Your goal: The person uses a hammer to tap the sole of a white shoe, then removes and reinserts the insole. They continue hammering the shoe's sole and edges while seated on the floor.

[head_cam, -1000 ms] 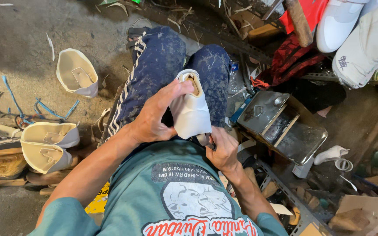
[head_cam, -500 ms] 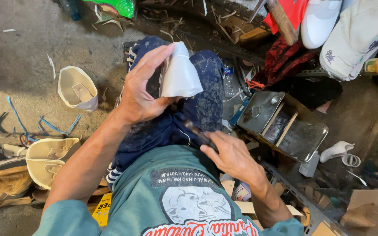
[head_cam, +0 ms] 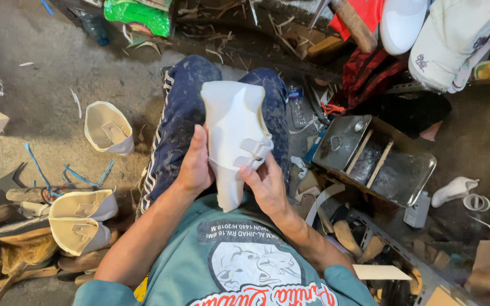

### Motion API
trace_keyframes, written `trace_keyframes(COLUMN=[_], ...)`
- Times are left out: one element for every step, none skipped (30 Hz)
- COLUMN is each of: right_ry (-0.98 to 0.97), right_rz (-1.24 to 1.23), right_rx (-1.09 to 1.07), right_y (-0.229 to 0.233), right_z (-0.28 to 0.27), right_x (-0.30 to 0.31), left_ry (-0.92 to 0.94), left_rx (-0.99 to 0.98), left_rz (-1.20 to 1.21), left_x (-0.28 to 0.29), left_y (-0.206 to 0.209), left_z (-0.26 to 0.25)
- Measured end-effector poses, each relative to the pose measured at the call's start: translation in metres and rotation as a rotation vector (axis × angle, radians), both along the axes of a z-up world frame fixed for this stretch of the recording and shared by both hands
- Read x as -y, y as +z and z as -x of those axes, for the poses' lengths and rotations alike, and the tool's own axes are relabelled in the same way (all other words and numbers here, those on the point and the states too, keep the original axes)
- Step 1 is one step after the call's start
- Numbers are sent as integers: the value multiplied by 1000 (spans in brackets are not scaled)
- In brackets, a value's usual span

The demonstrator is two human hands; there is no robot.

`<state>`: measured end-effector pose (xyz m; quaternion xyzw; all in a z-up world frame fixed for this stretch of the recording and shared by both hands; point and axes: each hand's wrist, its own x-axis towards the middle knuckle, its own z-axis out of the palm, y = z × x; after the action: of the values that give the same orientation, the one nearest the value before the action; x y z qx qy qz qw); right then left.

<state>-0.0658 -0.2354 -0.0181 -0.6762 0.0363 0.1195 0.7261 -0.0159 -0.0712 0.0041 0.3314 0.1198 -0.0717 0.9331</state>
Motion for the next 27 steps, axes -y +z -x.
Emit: trace_keyframes(right_ry=[-7, 85, 179, 185, 244, 297, 299, 232, 166, 169, 142, 115, 117, 106, 94, 93, 85, 78, 77, 77, 76, 77, 76, 74, 75, 73, 72], right_rz=[4, 93, 179, 170, 199, 231, 226, 198, 170, 164, 179, 193, 186, 178, 170, 169, 173, 178, 179, 186, 193, 193, 188, 185, 185, 188, 191], right_rx=[-15, 12, 40, 55, 114, 169, 179, 186, 192, 197, 188, 178, 182, 179, 176, 180, 185, 191, 195, 196, 196, 196, 199, 203, 203, 203, 203], right_y=[11, 22, 34, 51, 69, 87, 82, 77, 72, 66, 60, 55, 50, 45, 41, 39, 37, 36, 36, 36, 36, 35, 34, 33, 34, 36, 38], right_z=[-5, -8, -10, -19, -26, -31, -33, -34, -35, -34, -34, -34, -32, -30, -29, -28, -28, -27, -28, -28, -28, -29, -29, -29, -29, -30, -30], right_x=[-2, -5, -8, -8, -9, -8, -4, -2, 0, 4, 8, 12, 11, 12, 12, 12, 12, 13, 13, 13, 13, 14, 14, 14, 13, 12, 11], left_ry=[-7, -35, -62, -54, -116, -184, -184, -210, -236, -233, -240, -249, -246, -255, -264, -266, -261, -255, -257, -257, -257, -255, -258, -261, -260, -260, -259], left_rx=[-15, -79, -142, -128, -70, -15, -5, -6, -6, -2, -6, -11, -7, -22, -38, -35, -42, -48, -44, -58, -72, -72, -70, -67, -68, -81, -94], left_rz=[4, 38, 73, 64, 321, 580, 573, 623, 673, 666, 699, 731, 723, 741, 758, 756, 769, 783, 783, 793, 803, 803, 795, 788, 788, 794, 800], left_x=[-5, -10, -16, -21, -25, -28, -28, -28, -29, -27, -25, -23, -23, -20, -18, -18, -17, -16, -15, -16, -16, -16, -16, -16, -17, -17, -17], left_y=[-25, -49, -71, -46, -20, 7, 7, 7, 6, 3, -1, -4, -11, -18, -25, -27, -30, -32, -32, -31, -31, -31, -31, -31, -31, -32, -32], left_z=[0, 6, 13, 3, -6, -13, -15, -16, -17, -17, -17, -16, -15, -14, -13, -13, -13, -14, -15, -15, -15, -15, -16, -16, -16, -17, -17])
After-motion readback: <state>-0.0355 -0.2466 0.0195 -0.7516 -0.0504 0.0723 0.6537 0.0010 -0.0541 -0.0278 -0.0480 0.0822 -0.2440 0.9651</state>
